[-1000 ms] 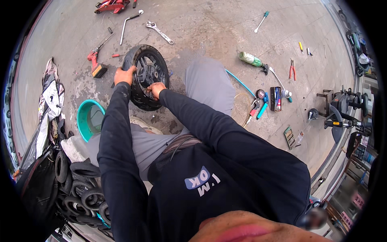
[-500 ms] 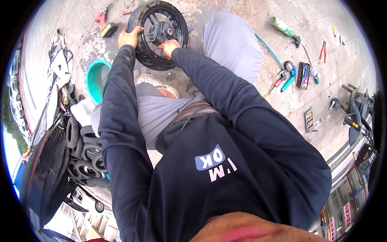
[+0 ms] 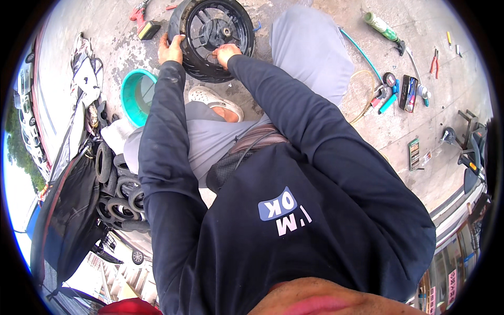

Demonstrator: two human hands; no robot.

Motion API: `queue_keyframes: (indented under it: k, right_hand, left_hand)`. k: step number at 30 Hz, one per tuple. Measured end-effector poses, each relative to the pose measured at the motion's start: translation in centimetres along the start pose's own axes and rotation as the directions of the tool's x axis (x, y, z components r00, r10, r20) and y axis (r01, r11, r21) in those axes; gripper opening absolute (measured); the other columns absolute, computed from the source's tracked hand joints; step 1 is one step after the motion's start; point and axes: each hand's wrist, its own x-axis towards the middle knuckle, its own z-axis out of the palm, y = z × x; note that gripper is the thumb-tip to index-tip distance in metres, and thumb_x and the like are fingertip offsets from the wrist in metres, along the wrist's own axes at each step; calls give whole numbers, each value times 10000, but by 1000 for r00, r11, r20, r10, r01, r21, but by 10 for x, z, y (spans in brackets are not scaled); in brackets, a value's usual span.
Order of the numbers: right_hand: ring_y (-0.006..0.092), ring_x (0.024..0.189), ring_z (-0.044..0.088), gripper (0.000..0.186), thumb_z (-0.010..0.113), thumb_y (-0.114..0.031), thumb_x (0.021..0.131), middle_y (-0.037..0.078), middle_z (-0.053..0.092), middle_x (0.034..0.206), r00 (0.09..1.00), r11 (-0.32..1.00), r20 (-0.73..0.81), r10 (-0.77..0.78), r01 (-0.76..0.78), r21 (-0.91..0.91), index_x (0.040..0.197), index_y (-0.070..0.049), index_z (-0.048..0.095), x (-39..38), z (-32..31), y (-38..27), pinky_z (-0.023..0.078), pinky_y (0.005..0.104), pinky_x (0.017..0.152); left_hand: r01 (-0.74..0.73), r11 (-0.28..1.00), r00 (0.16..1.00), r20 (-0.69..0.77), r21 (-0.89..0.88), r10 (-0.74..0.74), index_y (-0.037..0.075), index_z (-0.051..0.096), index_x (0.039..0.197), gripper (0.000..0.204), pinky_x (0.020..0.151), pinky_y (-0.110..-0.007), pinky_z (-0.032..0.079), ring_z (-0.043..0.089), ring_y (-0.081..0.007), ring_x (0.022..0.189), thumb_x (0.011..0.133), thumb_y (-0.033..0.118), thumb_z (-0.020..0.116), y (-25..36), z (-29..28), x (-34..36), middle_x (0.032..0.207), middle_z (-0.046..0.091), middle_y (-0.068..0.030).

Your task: The person sits on the ground and repeatedly cleans a motorcycle tire with water from a basin, then inflates it using an air hose. The person inspects the tire's rim and tread throughout the process.

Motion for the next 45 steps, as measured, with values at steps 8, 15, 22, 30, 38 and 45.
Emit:
queue_keyframes:
  k: [8,15,22,30,38,45]
  right_hand:
    - [274,1021,691,341,701,-168,809,87,723,1068,997,968,7,-71,71,-239,1147,-199,739,-4,-5,-10,533,385,926]
    - [267,1036,686,362,713,-149,795,90,732,1030,996,975,11,-88,89,-205,1155,-181,735,3,14,1,530,400,908]
    - [254,910,714,250,630,-168,887,99,728,1044,992,991,-18,-127,126,-50,1103,-128,751,-7,9,1,559,377,870]
    - [204,582,649,201,598,-150,937,93,698,801,960,706,150,237,-276,652,1027,-56,752,-3,11,-3,523,353,527]
    - [153,456,411,211,571,-164,968,26,489,603,874,145,289,390,-369,918,881,12,647,-7,0,-23,374,333,429]
    - [132,466,382,198,552,-158,978,9,463,609,838,84,334,432,-406,910,886,-1,630,-5,-5,-30,367,322,451]
  left_hand:
    - [-87,990,994,-62,111,94,-36,534,1380,835,1072,-408,433,603,-385,1218,673,344,767,-2,6,-8,1280,625,-286]
    - [-245,966,966,-68,78,250,-49,600,1308,764,1026,-401,475,641,-369,1164,662,314,787,-5,8,-12,1221,660,-280]
    - [-242,969,968,-61,38,244,-41,616,1304,782,1016,-392,483,658,-348,1145,636,323,798,-17,9,1,1193,678,-275]
    - [-226,971,971,-65,74,231,-5,646,1284,755,1013,-392,491,662,-350,1141,630,338,801,3,12,-3,1195,684,-259]
    - [-212,962,972,-64,174,225,27,670,1261,733,1009,-400,496,671,-357,1122,631,385,779,23,7,-2,1173,692,-259]
    - [-236,952,966,-61,194,251,34,678,1248,718,1003,-397,496,673,-353,1117,635,399,767,23,6,2,1155,700,-248]
